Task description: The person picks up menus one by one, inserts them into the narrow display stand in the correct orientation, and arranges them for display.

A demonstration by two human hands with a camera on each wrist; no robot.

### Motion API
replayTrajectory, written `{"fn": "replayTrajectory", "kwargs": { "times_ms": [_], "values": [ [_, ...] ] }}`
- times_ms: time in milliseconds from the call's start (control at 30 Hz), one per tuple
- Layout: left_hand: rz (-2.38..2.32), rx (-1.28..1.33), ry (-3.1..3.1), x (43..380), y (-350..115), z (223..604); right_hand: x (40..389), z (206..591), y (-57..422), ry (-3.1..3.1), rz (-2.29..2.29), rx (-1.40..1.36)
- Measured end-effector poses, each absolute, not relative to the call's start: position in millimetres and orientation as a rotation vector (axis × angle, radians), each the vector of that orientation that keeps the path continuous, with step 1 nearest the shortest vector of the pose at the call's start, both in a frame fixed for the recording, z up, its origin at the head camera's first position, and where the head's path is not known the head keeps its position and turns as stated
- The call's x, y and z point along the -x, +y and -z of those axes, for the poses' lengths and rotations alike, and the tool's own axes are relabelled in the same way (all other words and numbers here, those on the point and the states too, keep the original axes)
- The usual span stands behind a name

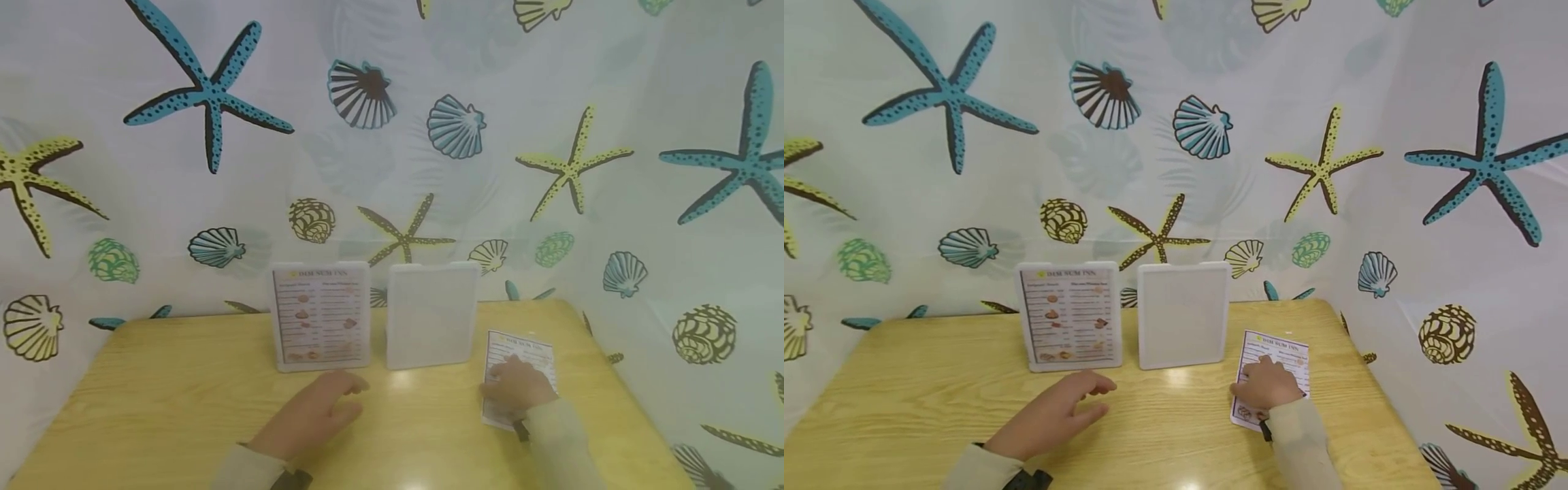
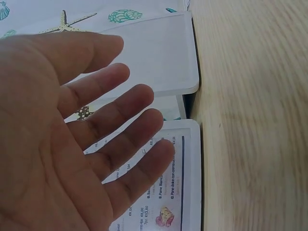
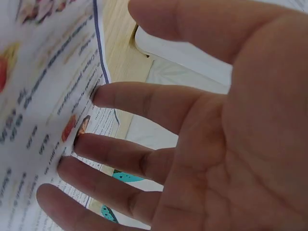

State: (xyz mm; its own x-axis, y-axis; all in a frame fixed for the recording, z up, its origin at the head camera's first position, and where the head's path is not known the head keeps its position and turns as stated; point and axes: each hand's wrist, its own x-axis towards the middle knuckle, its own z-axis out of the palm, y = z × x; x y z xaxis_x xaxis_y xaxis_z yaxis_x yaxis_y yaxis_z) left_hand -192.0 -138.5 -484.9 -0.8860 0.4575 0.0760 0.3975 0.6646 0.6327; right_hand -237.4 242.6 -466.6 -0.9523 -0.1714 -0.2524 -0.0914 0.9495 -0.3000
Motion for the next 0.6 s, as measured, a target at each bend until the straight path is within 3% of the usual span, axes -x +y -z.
{"fn": "replayTrajectory", "kwargs": {
  "times_ms": [600],
  "values": [
    [-0.956, -0.754, 2.713, 192.6, -138.9, 486.1, 237.8, 470.9, 241.3, 2.817, 0.421, 0.219]
  ]
}}
